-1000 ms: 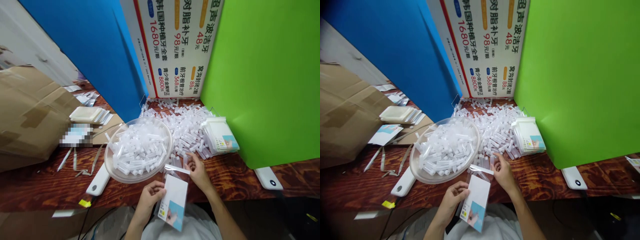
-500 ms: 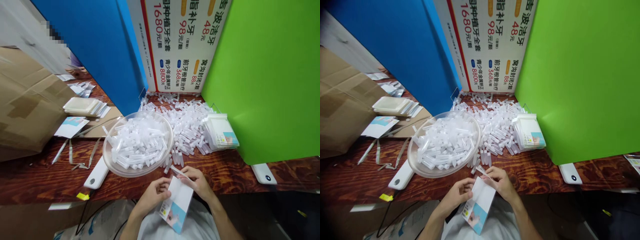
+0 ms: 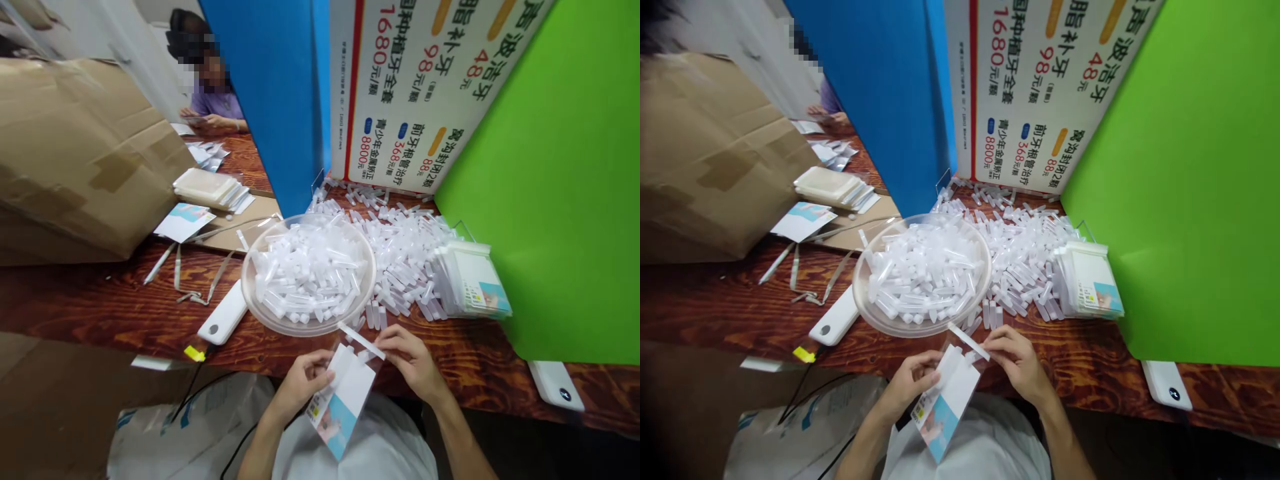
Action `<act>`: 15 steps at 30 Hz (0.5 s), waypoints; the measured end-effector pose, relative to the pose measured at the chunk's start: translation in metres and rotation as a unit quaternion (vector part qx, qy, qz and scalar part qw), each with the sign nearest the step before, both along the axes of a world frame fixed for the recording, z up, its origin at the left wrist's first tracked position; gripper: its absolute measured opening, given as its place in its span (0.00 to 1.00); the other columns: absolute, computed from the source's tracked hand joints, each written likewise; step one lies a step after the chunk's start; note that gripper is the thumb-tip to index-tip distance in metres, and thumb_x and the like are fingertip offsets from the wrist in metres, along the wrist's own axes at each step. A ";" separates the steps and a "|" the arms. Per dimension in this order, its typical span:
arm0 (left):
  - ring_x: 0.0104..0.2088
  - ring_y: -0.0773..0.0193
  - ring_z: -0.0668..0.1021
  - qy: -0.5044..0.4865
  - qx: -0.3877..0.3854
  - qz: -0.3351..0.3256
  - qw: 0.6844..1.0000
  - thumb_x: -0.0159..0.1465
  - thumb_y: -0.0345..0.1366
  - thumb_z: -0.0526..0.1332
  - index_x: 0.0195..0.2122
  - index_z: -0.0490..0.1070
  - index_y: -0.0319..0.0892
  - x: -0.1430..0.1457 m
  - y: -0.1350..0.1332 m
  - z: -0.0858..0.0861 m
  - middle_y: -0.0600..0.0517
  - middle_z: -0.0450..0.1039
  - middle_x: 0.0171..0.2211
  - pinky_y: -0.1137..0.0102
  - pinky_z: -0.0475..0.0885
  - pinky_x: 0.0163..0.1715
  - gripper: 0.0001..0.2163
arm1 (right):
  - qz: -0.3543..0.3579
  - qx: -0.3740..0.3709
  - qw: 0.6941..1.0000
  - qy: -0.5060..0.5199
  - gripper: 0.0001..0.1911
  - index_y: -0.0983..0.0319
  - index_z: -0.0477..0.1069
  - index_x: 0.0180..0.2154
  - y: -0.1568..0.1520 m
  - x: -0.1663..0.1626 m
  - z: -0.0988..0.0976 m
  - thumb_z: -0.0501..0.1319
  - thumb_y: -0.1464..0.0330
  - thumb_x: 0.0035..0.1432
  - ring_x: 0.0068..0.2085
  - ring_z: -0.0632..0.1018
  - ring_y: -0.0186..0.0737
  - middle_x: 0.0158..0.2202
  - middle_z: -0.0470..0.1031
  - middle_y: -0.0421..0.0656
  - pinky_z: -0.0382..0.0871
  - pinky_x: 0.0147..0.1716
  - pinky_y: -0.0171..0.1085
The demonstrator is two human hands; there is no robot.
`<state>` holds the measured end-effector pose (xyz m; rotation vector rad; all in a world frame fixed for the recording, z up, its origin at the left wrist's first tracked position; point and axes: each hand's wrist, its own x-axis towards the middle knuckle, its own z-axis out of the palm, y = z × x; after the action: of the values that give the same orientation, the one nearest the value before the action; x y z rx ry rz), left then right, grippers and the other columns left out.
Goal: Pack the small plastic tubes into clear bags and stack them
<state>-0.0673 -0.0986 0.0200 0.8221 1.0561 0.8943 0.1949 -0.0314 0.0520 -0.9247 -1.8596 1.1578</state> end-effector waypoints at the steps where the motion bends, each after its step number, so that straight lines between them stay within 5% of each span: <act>1: 0.35 0.60 0.77 -0.003 0.000 -0.003 1.000 0.53 0.51 0.74 0.46 0.80 0.36 -0.001 0.000 0.000 0.46 0.80 0.37 0.72 0.69 0.33 0.26 | 0.032 -0.003 0.999 0.005 0.09 0.57 0.81 0.42 0.003 -0.004 0.008 0.61 0.68 0.68 0.43 0.79 0.40 0.41 0.78 0.44 0.73 0.44 0.37; 6: 0.35 0.59 0.78 -0.058 0.035 -0.016 0.998 0.54 0.49 0.74 0.44 0.81 0.37 -0.009 0.002 0.009 0.46 0.81 0.37 0.72 0.69 0.35 0.22 | 0.132 -0.103 0.986 0.014 0.11 0.57 0.77 0.48 0.012 -0.038 0.039 0.66 0.63 0.64 0.46 0.81 0.44 0.46 0.81 0.46 0.74 0.46 0.39; 8: 0.35 0.59 0.78 -0.087 0.052 0.008 0.995 0.54 0.50 0.74 0.43 0.81 0.38 -0.016 -0.002 0.014 0.46 0.81 0.36 0.72 0.69 0.35 0.23 | 0.143 -0.107 0.983 0.032 0.10 0.59 0.76 0.43 0.020 -0.054 0.048 0.64 0.60 0.65 0.47 0.82 0.46 0.47 0.81 0.48 0.75 0.46 0.41; 12: 0.31 0.62 0.77 -0.130 0.076 0.084 0.985 0.51 0.53 0.75 0.41 0.81 0.38 -0.032 -0.020 0.019 0.48 0.79 0.32 0.73 0.69 0.33 0.25 | 0.138 0.056 0.987 -0.056 0.12 0.60 0.75 0.35 0.056 -0.090 0.061 0.59 0.64 0.70 0.46 0.80 0.45 0.44 0.81 0.49 0.72 0.47 0.40; 15: 0.28 0.64 0.75 -0.139 0.079 0.158 0.974 0.52 0.53 0.74 0.41 0.80 0.38 -0.041 -0.034 0.018 0.50 0.77 0.29 0.72 0.70 0.33 0.24 | 0.160 0.116 0.934 -0.297 0.05 0.62 0.77 0.41 0.089 -0.120 0.060 0.65 0.70 0.63 0.44 0.79 0.47 0.43 0.79 0.50 0.70 0.44 0.39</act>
<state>-0.1079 -0.1326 0.0377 0.6439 0.8889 1.3379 0.0751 0.0572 0.1123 -0.9219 -2.6545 0.8575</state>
